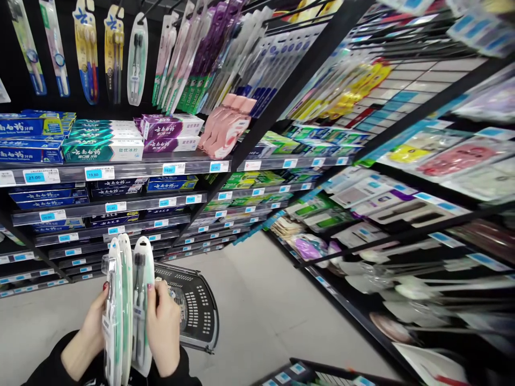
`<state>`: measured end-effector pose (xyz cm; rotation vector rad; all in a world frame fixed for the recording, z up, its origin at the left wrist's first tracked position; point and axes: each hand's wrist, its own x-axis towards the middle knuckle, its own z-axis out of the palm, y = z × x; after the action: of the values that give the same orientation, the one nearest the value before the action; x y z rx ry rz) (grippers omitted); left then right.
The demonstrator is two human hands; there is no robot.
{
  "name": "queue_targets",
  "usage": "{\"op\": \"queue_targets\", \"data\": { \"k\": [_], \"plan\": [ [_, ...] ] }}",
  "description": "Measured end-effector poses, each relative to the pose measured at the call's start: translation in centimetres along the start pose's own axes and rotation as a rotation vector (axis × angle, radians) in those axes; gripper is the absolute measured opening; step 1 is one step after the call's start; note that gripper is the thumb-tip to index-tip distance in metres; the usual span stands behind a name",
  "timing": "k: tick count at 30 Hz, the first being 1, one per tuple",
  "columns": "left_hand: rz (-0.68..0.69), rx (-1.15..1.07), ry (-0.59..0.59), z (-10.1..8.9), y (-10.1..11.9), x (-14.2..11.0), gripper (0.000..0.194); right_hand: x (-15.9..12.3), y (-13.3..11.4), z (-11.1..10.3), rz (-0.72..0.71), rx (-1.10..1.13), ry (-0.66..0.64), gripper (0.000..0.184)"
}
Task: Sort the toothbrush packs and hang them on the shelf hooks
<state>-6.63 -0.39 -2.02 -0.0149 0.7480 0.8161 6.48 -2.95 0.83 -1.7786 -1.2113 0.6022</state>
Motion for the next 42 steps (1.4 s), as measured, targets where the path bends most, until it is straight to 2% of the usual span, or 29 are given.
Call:
{"op": "queue_targets", "data": {
  "k": [3,5,9,11,13,15,18,20,23,26,28,32,34,36,39,40,42],
  "plan": [
    [0.052,0.008,0.097,-0.3,-0.1,0.3,0.033,-0.4,-0.3,0.8,-0.044,-0.031,-0.058,0.021],
    [0.082,0.029,0.103,-0.5,-0.1,0.3,0.028,-0.6,-0.1,0.8,-0.089,-0.053,-0.081,0.02],
    [0.122,0.058,0.078,-0.3,0.0,0.1,0.019,-1.0,-0.4,0.2,-0.269,-0.073,0.039,0.016],
    [0.16,0.067,0.053,0.0,-0.1,-0.1,0.016,-1.3,-0.9,0.2,-0.318,-0.046,-0.038,0.012],
    [0.219,0.092,0.056,0.2,-0.2,-0.2,0.015,-1.4,-1.4,0.5,-0.281,-0.029,-0.147,0.01],
    [0.246,0.13,0.067,0.4,-0.4,-0.3,0.018,-1.4,-1.5,0.9,-0.185,0.032,-0.199,0.014],
    [0.223,0.197,0.039,0.4,-0.4,-0.3,0.031,-1.1,-0.9,1.3,-0.048,0.258,-0.224,0.022],
    [0.226,0.244,0.049,0.2,-0.4,-0.1,0.037,-0.8,-0.5,1.2,0.015,0.421,-0.188,0.024],
    [0.26,0.254,0.135,-0.1,-0.2,0.2,0.027,-0.4,0.1,0.5,0.131,0.666,-0.142,0.021],
    [0.255,0.233,0.203,-0.3,0.0,0.4,0.023,0.2,1.2,-0.2,0.281,1.004,-0.281,0.017],
    [0.237,0.219,0.219,-0.4,0.1,0.3,0.025,0.6,2.4,-0.3,0.33,1.157,-0.402,0.024],
    [0.149,0.135,0.18,-0.3,0.4,0.1,0.029,1.2,5.1,0.6,0.266,1.474,-0.581,0.038],
    [0.124,0.079,0.156,-0.1,0.5,0.0,0.026,1.4,5.7,1.1,0.207,1.614,-0.601,0.039],
    [0.12,0.038,0.152,0.0,0.6,-0.1,0.023,1.5,5.6,1.2,0.194,1.578,-0.549,0.04],
    [0.124,0.019,0.166,0.0,0.6,-0.1,0.021,1.7,4.5,0.2,0.228,1.32,-0.442,0.037],
    [0.126,0.025,0.17,0.0,0.6,0.0,0.021,1.7,4.0,-0.3,0.233,1.228,-0.388,0.033],
    [0.133,0.053,0.168,-0.2,0.7,0.0,0.023,1.6,2.8,-1.6,0.215,0.932,-0.195,0.024]
  ]
}}
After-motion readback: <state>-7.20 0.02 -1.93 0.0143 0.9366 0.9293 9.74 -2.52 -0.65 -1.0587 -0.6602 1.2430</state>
